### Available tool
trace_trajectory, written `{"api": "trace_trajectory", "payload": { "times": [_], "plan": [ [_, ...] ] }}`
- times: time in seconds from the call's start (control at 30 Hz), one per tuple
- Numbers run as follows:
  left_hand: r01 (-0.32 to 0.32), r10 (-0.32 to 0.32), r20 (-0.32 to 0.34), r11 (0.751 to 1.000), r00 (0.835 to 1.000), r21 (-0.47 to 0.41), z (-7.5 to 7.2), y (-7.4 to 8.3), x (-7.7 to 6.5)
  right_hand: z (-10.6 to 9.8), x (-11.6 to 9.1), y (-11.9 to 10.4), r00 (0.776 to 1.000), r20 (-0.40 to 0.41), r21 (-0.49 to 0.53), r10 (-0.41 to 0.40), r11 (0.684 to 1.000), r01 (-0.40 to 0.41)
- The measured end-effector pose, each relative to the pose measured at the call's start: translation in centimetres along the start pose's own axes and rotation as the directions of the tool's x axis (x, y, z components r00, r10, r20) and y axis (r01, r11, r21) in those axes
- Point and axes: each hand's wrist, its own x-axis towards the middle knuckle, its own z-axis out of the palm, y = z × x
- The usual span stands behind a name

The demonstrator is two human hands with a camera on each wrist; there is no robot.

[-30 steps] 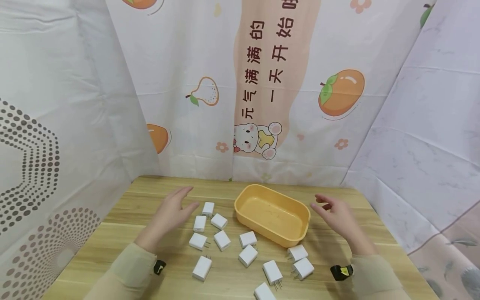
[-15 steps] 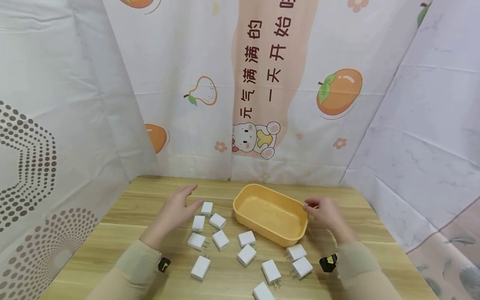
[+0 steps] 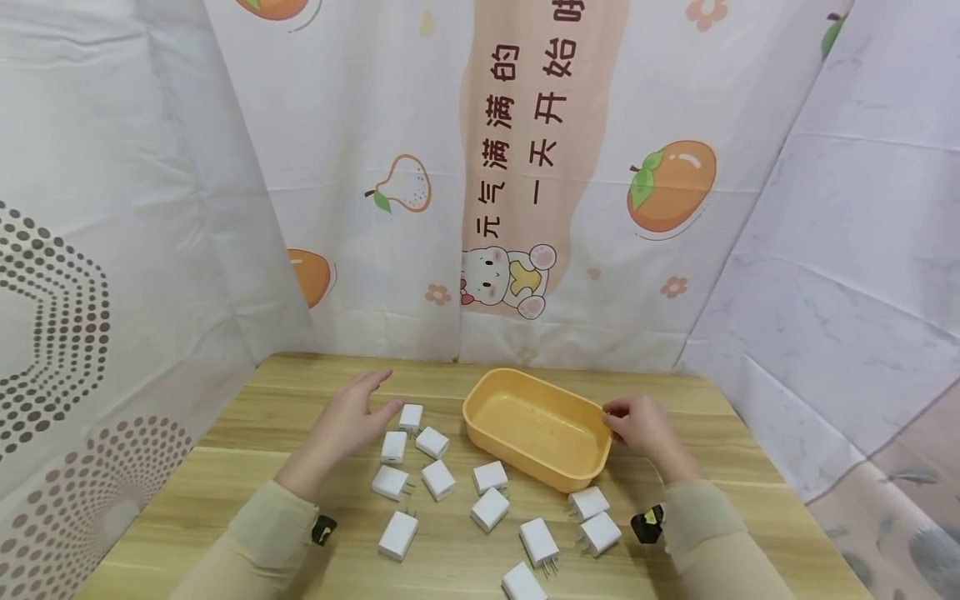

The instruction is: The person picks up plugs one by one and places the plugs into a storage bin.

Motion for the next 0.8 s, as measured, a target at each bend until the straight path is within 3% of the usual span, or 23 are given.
{"api": "trace_trajectory", "payload": {
  "times": [0.6,0.8],
  "plan": [
    [0.000,-0.001,0.032,0.998,0.999,0.057,-0.09,-0.52,0.09,0.08,-0.20,-0.73,1.000,0.000,0.013,0.007,1.000,-0.007],
    [0.041,-0.047,0.075,0.996,0.996,0.075,0.06,-0.84,0.54,0.12,-0.17,-0.75,1.000,0.015,0.012,0.026,1.000,-0.026]
  ]
}}
